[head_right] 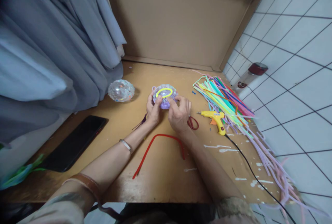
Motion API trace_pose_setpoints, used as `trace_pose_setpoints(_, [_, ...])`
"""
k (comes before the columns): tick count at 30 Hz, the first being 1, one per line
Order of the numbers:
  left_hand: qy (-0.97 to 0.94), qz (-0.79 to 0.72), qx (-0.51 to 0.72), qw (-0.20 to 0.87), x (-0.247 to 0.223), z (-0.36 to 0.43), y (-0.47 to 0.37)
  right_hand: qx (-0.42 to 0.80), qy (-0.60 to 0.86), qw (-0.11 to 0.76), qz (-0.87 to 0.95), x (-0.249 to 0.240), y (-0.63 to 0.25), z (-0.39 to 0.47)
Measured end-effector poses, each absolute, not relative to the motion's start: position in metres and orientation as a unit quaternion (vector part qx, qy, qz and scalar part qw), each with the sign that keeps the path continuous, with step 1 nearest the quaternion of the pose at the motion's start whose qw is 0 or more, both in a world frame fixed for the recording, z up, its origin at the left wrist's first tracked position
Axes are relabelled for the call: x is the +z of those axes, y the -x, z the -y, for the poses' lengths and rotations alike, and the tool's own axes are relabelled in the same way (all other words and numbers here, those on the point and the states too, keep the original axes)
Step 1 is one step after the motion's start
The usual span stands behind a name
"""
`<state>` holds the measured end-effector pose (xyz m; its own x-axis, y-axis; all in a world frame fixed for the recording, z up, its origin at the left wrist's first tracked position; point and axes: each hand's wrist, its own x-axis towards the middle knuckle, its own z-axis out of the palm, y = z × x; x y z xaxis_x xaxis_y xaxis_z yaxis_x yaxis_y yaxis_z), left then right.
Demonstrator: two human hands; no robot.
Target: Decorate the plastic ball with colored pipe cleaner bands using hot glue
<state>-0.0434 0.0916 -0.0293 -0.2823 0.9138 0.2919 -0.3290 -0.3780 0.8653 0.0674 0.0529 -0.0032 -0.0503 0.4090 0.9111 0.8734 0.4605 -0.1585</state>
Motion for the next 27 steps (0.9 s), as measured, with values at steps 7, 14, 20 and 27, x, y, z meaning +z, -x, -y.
trace_pose_setpoints(7, [-0.419, -0.371, 0.717, 0.416, -0.026, -0.089, 0.044, -0.241, 0.502, 0.419, 0.717, -0.006, -0.071, -0.054])
trace_pose_setpoints(14, [-0.431, -0.354, 0.711, 0.427, -0.025, -0.087, 0.043, -0.112, 0.477, 0.597, 0.636, 0.012, -0.065, -0.050])
trace_pose_setpoints(20, [-0.430, -0.357, 0.714, 0.421, -0.023, -0.087, 0.043, -0.068, 0.494, 0.631, 0.594, 0.016, -0.070, -0.052])
trace_pose_setpoints(27, [-0.443, -0.335, 0.691, 0.462, -0.029, -0.087, 0.043, 0.077, 0.507, 0.587, 0.626, 0.014, -0.085, -0.063])
